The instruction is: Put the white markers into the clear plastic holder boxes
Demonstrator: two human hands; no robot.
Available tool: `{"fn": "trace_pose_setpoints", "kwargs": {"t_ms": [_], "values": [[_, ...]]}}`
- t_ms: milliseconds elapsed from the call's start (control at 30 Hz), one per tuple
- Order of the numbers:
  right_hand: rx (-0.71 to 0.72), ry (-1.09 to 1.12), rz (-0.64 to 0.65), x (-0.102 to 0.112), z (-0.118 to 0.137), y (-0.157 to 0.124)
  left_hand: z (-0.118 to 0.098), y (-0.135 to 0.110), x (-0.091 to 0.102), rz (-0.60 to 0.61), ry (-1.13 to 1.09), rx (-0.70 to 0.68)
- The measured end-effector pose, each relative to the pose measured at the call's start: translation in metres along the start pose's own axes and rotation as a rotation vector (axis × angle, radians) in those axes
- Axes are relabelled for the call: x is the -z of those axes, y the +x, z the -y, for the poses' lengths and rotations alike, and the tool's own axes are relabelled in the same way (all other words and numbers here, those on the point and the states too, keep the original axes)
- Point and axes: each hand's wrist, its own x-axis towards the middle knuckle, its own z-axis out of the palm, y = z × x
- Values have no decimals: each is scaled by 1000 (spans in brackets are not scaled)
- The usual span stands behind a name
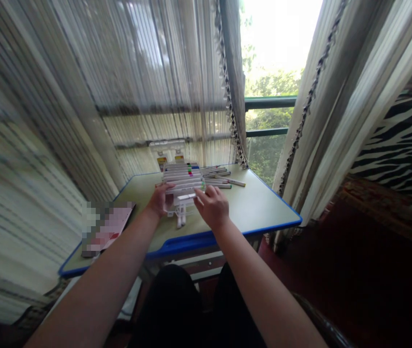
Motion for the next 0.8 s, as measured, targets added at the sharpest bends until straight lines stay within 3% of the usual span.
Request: {"fn": "trace_pose_setpoints", "kwargs": {"t_ms": [67, 167, 267, 467, 633, 800], "values": [[103, 13, -29, -2, 0, 1, 1, -1, -1, 64, 43, -65], [194, 114, -7, -8, -3, 3, 1, -2, -2, 68, 68, -72], [174, 207, 23, -13, -5, 3, 0, -3, -3, 28, 110, -36], [207, 151, 42, -9, -1, 5, -1, -4, -3, 17, 178, -7], [207, 177, 20, -7, -3, 6, -1, -6, -4, 97, 174, -19], [193, 178, 70, -8, -6, 6, 2, -3, 0, 62, 261, -28]]}}
